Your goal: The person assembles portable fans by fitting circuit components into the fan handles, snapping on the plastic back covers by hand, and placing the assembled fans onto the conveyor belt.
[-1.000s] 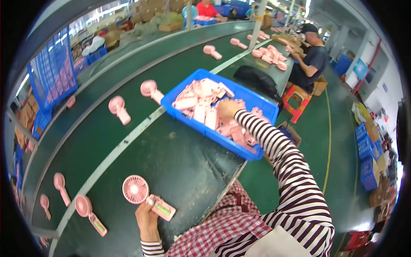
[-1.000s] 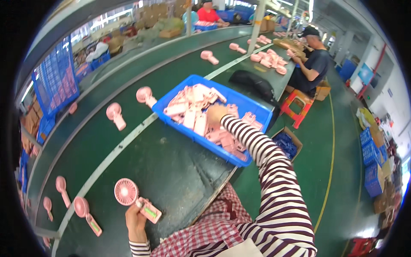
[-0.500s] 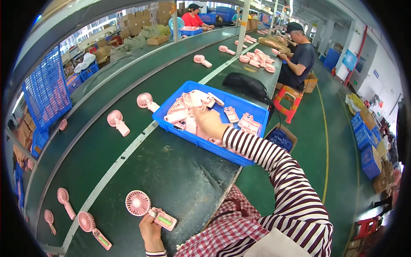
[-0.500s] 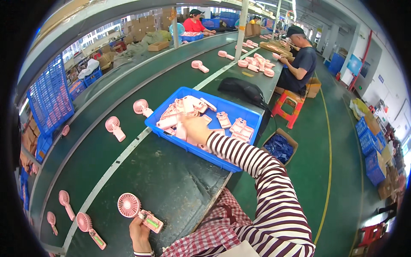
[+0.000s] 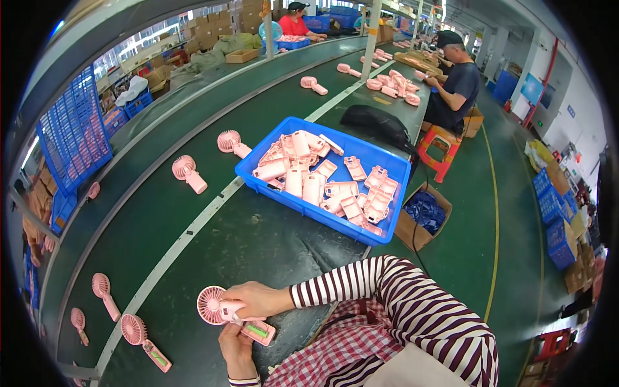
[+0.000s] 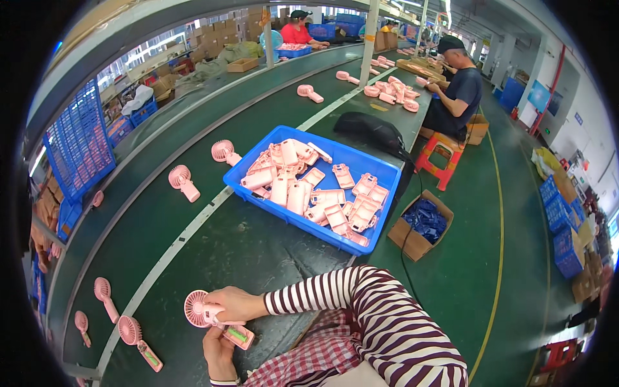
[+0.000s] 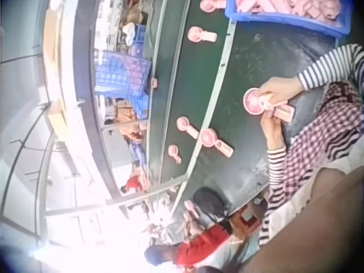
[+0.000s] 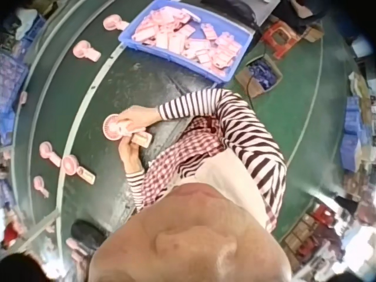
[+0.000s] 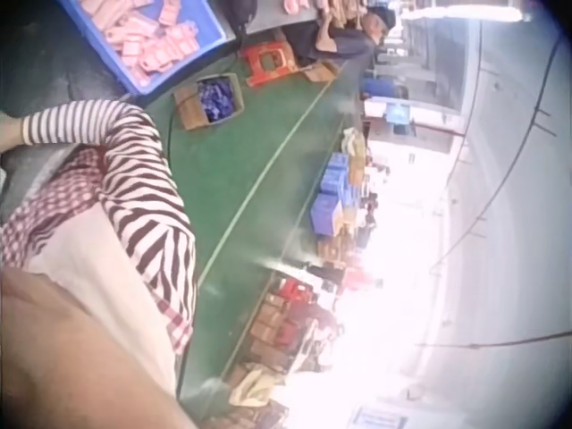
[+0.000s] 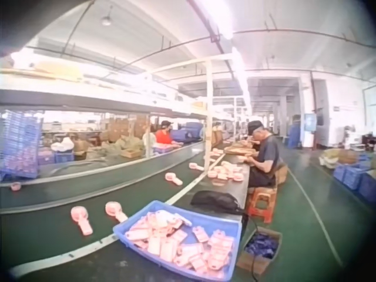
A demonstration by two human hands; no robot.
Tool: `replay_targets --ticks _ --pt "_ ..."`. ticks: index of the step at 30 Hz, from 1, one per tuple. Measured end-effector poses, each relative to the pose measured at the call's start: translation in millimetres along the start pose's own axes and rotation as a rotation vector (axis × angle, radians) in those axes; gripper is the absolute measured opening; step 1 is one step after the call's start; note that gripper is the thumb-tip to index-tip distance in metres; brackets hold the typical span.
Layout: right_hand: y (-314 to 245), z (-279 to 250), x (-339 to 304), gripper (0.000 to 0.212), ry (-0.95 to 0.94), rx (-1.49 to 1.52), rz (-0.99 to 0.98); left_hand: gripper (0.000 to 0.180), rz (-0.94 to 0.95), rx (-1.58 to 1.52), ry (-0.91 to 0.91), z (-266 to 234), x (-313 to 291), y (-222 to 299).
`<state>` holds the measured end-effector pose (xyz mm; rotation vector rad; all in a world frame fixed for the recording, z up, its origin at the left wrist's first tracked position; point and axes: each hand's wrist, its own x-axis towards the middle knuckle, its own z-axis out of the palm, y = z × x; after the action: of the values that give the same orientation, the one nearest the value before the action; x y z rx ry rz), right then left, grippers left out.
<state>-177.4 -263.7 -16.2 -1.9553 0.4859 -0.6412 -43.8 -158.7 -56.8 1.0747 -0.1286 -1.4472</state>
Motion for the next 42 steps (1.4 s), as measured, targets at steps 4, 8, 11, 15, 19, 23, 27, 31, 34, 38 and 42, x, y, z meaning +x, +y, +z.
replay_targets --ticks 4,8,11,15,19,23,27,31,34,38,42 --pt "-7 -3 -13 0.044 0.045 -0.216 0.019 0.027 -0.004 -0.010 -0.009 -3 5 -2" --pt "-6 -2 -17 0.047 0.081 -0.444 -0.038 0.027 -0.005 -0.009 -0.035 2 3 -1" --pt "-11 2 -23 0.049 0.050 -0.569 -0.020 0.027 0.005 -0.052 -0.057 -5 -1 -4" --pt "-8 3 -24 0.051 -0.029 -0.650 -0.067 0.027 0.034 -0.027 -0.039 -4 -11 -4" --pt "-12 -1 -17 0.042 0.025 -0.596 -0.006 0.026 0.063 -0.046 -0.080 -12 -4 -9" --pt "-30 -24 -14 0.044 0.148 -0.537 0.138 0.022 0.008 -0.069 -0.043 4 -8 -4" --pt "-28 -37 -17 0.049 0.119 -0.287 0.385 0.022 -0.067 0.015 0.076 18 -13 4" --pt "-34 -30 -28 0.048 0.110 -0.291 0.456 0.021 -0.086 -0.009 0.061 19 -14 0" --pt "-28 -22 -39 0.047 0.081 -0.430 0.363 0.019 -0.080 -0.023 0.074 19 -17 -2" --pt "-39 -9 -40 0.045 0.035 -0.590 0.217 0.027 -0.095 -0.101 0.035 20 -22 1" --pt "-42 4 -34 0.041 0.014 -0.645 0.140 0.036 -0.099 -0.146 0.011 20 -22 0"
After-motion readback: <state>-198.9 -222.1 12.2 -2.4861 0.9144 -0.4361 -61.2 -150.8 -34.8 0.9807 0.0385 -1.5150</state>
